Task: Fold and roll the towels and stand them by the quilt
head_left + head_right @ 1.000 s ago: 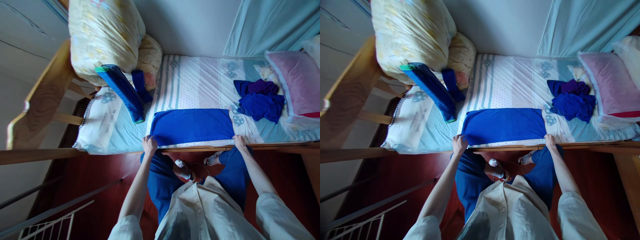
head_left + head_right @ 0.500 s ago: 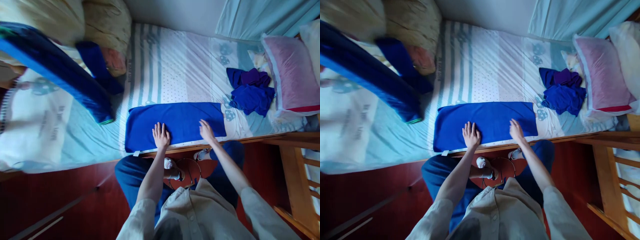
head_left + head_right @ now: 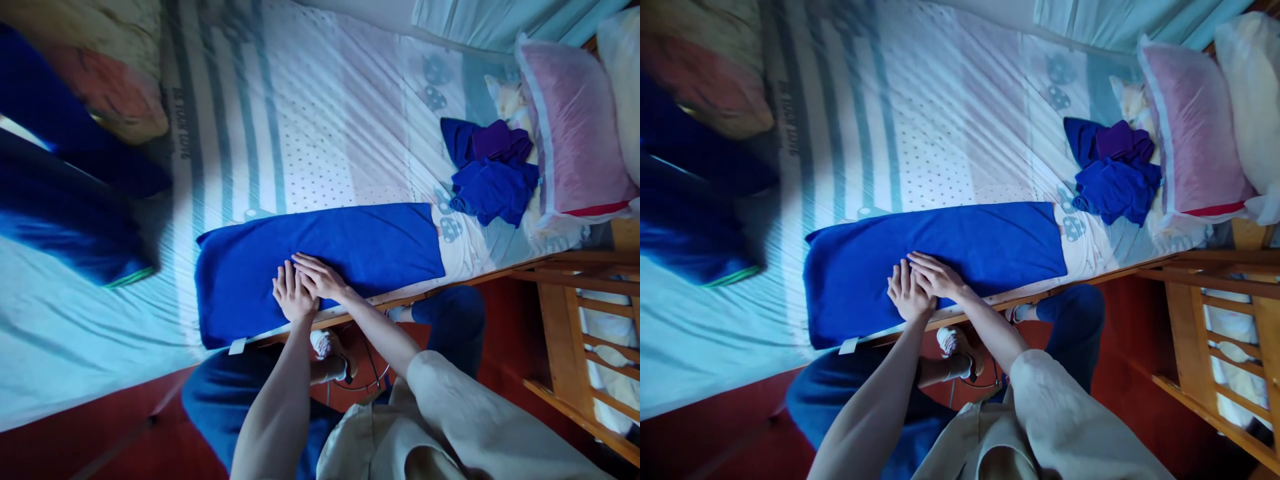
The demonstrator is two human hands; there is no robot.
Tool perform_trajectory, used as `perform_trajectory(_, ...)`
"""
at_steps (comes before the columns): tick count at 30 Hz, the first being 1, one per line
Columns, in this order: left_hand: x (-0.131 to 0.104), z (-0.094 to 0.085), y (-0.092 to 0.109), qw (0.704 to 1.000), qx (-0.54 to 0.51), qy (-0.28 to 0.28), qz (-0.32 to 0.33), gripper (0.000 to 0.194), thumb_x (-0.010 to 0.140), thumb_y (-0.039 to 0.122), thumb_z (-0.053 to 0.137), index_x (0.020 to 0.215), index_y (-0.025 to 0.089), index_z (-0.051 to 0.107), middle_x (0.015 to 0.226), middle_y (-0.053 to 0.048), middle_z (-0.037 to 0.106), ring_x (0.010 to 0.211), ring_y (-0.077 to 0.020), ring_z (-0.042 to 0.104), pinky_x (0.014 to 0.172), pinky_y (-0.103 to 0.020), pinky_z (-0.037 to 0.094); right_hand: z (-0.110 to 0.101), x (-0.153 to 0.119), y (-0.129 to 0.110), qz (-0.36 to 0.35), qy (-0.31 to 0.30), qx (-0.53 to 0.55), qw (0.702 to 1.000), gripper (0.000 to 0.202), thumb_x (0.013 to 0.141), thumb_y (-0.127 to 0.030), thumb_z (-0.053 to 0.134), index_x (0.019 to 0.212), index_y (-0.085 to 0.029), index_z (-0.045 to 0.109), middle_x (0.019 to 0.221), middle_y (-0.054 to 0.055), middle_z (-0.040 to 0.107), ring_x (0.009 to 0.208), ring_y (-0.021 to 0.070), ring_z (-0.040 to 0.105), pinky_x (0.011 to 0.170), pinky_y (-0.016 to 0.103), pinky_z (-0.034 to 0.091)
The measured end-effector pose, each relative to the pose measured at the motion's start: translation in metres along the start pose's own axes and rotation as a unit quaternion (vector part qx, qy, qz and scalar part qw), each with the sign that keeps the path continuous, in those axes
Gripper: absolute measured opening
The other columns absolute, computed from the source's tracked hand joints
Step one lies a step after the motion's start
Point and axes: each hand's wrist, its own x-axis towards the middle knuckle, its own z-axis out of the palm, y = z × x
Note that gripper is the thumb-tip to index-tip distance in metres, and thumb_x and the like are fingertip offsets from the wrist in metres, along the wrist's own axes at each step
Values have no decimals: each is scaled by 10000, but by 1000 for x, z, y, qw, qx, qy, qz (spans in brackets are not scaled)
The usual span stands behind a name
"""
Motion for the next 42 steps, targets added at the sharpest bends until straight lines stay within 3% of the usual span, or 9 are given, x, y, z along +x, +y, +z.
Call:
perform_trajectory(6, 0, -5, 6, 1000, 10, 6, 3, 585, 939, 267, 441, 1509, 167, 529, 1640, -157, 414, 1580, -325, 263, 1280, -600, 179, -55, -31, 26, 35, 95, -56, 993, 505, 1013, -143, 421, 1493, -204, 567, 1598, 75, 499, 1525, 163, 406, 1276, 374, 364)
perform_trajectory(18, -1, -6, 6, 1000, -4, 7, 6, 599, 927, 277, 468, 1521, 216, 515, 1645, -119, 417, 1581, -320, 259, 1280, -596, 169, -194, -117, 85, 99, 161, -190, 963, 500, 1018, -294, 454, 1493, -182, 564, 1571, 97, 531, 1516, 220, 427, 1270, 429, 368)
perform_trajectory(25, 0, -5, 8, 999, -32, 7, -7, 594, 918, 270, 478, 1507, 215, 531, 1658, -106, 399, 1582, -317, 255, 1290, -581, 138, -240, -140, 109, 147, 203, -247, 936, 518, 1018, -311, 412, 1479, -125, 557, 1579, 152, 511, 1535, 247, 392, 1278, 475, 334)
perform_trajectory(31, 1, -5, 10, 999, -49, -4, -20, 579, 930, 278, 469, 1498, 193, 540, 1669, -110, 378, 1586, -321, 240, 1295, -580, 109, -261, -143, 119, 183, 221, -298, 911, 538, 994, -276, 397, 1482, -97, 536, 1565, 178, 519, 1517, 240, 415, 1274, 458, 326)
perform_trajectory(36, 2, -4, 10, 999, -50, -2, -5, 585, 934, 280, 467, 1504, 175, 541, 1663, -116, 383, 1588, -318, 240, 1302, -569, 126, -271, -136, 107, 233, 219, -283, 904, 549, 961, -272, 436, 1473, -100, 538, 1590, 186, 485, 1522, 263, 397, 1265, 487, 327)
perform_trajectory(39, 3, -1, 8, 998, -55, 5, 5, 586, 938, 290, 452, 1507, 181, 541, 1661, -113, 380, 1585, -318, 254, 1300, -575, 147, -242, -117, 85, 234, 241, -288, 897, 519, 987, -277, 410, 1440, -77, 565, 1628, 212, 419, 1559, 291, 325, 1275, 516, 288)
perform_trajectory(42, 4, 1, 6, 998, -52, 18, 13, 576, 945, 284, 432, 1499, 180, 551, 1655, -114, 387, 1581, -309, 269, 1302, -568, 161, -169, -90, 55, 177, 234, -305, 906, 519, 1046, -305, 340, 1445, -60, 565, 1648, 225, 377, 1593, 292, 244, 1287, 520, 250)
